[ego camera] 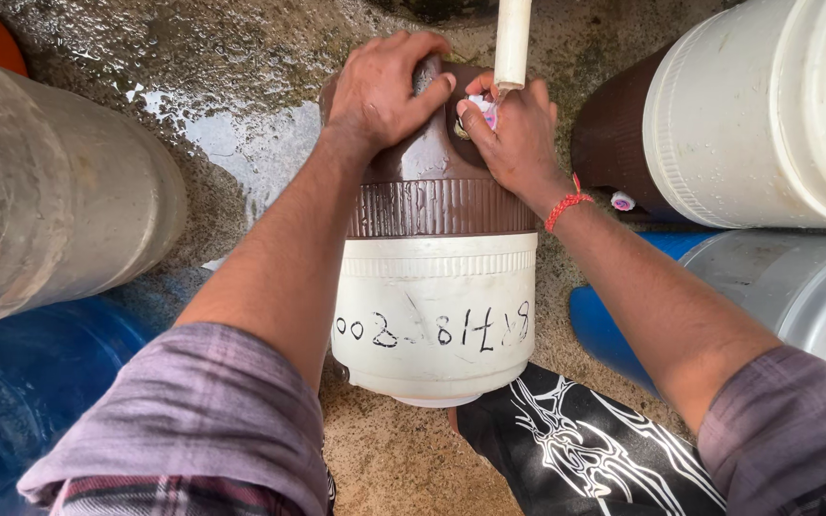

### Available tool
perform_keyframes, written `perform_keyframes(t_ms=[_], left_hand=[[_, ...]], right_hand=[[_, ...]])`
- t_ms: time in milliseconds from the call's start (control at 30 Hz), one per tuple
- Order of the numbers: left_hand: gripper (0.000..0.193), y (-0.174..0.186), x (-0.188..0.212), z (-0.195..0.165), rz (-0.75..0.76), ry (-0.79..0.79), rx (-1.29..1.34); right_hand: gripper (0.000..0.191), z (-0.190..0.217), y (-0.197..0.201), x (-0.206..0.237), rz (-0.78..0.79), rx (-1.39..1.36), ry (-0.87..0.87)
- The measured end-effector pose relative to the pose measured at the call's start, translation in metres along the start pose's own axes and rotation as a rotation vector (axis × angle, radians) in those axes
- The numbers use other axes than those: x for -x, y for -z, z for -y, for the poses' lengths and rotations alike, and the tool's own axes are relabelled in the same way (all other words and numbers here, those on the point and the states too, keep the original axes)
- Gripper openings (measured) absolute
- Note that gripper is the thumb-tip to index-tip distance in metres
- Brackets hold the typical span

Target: The person fills a large plastic water container from a tap attached to a storage tank. They position the container under the tap, open the valve, and allow water to flow in. After filling, they close the valve, remove the container, and place it on the floor.

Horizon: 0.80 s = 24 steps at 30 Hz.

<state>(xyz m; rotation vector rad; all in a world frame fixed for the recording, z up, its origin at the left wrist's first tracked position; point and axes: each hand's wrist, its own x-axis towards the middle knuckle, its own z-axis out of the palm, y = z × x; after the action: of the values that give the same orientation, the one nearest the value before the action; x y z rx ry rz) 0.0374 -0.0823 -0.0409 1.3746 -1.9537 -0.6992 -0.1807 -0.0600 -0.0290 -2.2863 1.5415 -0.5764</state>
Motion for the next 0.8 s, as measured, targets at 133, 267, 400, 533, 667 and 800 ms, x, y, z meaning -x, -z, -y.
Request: perform_keyframes(t_ms=[133, 267, 400, 533, 667, 800], left_hand=[[0.046, 0.001, 0.002, 0.012, -0.110, 0.069, 0.019], [0.054, -0.005, 0.004, 0.019, -0.097, 0.361, 0.040], [0.063, -0.014, 0.009, 0.024, -0.151, 0.459, 0.129], [0.079, -0.027, 0.007, 0.022, -0.120, 0.561, 0.155], [0.093, -0.042, -0.010, 0.013, -0.059, 0.739, 0.128], [0.108, -0.045, -0.011, 0.013, 0.054, 0.923, 0.251]], right_hand=[[0.029, -0.001, 0.001, -0.007, 0.057, -0.051, -0.021], [0.030, -0.010, -0.003, -0.007, 0.038, -0.081, -0.042], [0.031, -0.031, 0.003, 0.001, 0.016, -0.071, 0.001], [0.023, -0.052, 0.017, 0.013, -0.087, 0.211, 0.140], [0.019, -0.063, 0.024, 0.012, -0.017, 0.040, 0.062], [0.025, -0.065, 0.031, 0.003, 0.124, 0.001, -0.359]])
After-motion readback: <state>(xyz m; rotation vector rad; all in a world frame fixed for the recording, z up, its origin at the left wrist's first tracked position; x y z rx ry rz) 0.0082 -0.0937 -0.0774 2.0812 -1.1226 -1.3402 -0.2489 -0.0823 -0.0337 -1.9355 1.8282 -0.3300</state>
